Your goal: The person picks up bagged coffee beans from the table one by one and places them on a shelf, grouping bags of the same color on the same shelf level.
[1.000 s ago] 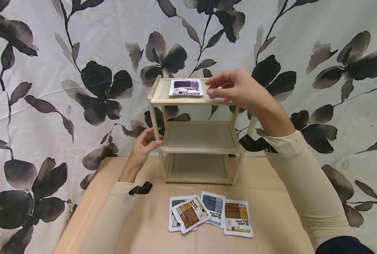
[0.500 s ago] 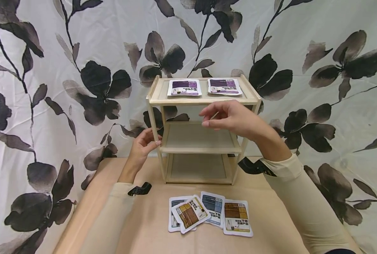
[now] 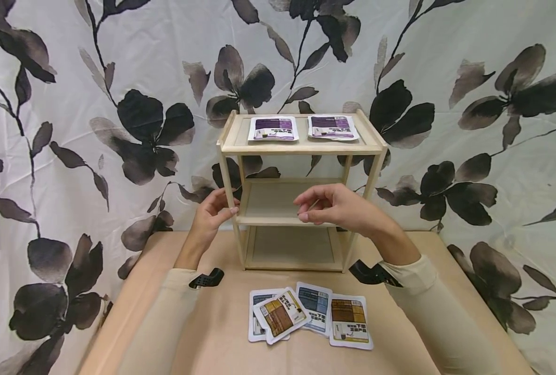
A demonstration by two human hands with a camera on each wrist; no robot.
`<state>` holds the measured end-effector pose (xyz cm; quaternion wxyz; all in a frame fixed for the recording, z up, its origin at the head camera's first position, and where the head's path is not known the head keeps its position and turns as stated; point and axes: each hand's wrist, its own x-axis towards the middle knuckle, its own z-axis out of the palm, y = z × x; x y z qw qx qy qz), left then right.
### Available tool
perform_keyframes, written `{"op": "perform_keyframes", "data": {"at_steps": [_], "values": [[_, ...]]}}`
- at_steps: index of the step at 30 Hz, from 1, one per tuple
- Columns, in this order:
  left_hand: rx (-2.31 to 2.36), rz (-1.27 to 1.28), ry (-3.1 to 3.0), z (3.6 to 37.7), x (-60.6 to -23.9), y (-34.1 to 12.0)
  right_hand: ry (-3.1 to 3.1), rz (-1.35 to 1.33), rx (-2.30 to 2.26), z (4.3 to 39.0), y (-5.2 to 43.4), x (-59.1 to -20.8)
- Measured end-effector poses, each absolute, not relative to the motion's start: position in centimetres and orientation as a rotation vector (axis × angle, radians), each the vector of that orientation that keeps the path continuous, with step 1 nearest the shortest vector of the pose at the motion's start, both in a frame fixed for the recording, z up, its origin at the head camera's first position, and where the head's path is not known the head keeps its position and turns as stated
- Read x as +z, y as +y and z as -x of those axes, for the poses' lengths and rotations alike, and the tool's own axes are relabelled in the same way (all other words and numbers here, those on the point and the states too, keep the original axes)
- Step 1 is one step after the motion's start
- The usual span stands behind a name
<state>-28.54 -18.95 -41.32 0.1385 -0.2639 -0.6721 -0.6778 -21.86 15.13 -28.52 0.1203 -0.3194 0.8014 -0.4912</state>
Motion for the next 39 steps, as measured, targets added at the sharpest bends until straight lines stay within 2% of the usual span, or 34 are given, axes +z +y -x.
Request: {"op": "perform_keyframes", "data": {"at_steps": [16, 39], "values": [[-1.969, 0.775, -1.933, 28.6, -41.5, -19.0, 2.228, 0.819, -1.491, 22.4, 15.9, -34.6], [-1.981, 0.755, -1.937, 28.4, -41.3, -18.9, 2.210, 0.797, -1.545, 22.2, 16.3, -42.8]]}}
